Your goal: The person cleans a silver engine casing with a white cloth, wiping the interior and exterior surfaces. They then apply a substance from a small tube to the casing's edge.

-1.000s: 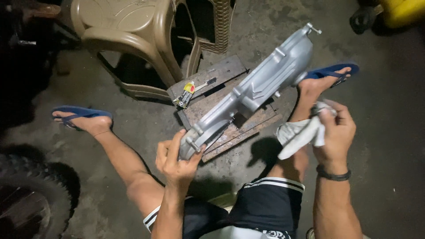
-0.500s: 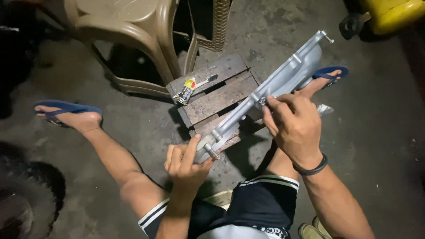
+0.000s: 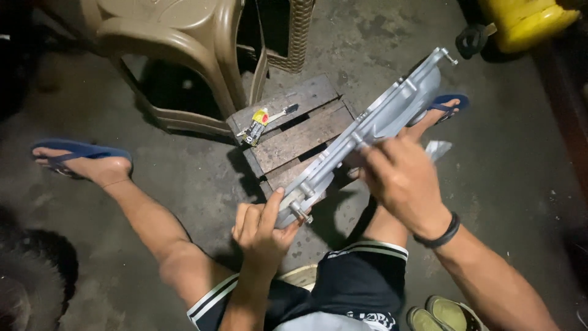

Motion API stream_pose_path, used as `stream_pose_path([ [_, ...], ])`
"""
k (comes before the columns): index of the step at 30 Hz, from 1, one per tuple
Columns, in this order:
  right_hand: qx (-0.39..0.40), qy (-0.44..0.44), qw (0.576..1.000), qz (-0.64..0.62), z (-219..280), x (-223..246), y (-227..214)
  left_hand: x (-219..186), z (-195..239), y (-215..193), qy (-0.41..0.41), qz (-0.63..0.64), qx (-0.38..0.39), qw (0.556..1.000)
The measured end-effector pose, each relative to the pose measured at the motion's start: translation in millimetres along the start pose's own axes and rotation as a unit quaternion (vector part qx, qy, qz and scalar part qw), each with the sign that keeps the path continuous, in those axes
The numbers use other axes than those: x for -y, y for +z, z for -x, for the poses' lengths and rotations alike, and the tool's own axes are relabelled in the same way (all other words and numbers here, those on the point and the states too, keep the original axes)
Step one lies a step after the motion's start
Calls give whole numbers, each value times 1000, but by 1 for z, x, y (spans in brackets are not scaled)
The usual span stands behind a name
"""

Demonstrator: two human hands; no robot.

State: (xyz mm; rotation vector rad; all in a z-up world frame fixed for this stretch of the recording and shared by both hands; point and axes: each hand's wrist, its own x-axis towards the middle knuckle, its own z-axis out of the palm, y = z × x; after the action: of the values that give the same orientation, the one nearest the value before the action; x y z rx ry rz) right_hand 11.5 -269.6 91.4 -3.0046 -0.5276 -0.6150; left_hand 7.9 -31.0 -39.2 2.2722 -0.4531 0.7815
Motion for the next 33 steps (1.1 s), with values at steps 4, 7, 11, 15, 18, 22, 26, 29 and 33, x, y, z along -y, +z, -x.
stream_pose_path([
  [4, -23, -6, 998, -56, 14, -2, 1, -1, -9, -2, -4, 36, -27, 999],
  [7, -97, 101, 990, -5, 10, -7, -14, -4, -2, -6, -6, 15, 8, 1000],
  [11, -99, 78, 991, -39, -7, -13, 1, -4, -1, -2, -5, -29, 8, 1000],
  [15, -82, 63, 995, -17, -3, -3, 12, -3, 2, -1, -13, -23, 20, 999],
  [18, -59, 33, 991, 112, 4, -2, 14, -4, 4, -2, -15, -17, 28, 999],
  [22, -52, 12, 990, 127, 2, -4, 6, -6, 0, 4, 6, -6, 5, 1000],
  [26, -59, -28, 985, 159, 15, -7, 6, 3, 5, 19, 79, 81, -143, 983],
  [29, -44, -1, 992, 122, 20, -13, -15, 4, -3, 18, 88, 101, -148, 980],
  [33, -141, 13, 989, 50, 5, -18, -19, -4, -13, 8, 93, 105, -148, 979],
])
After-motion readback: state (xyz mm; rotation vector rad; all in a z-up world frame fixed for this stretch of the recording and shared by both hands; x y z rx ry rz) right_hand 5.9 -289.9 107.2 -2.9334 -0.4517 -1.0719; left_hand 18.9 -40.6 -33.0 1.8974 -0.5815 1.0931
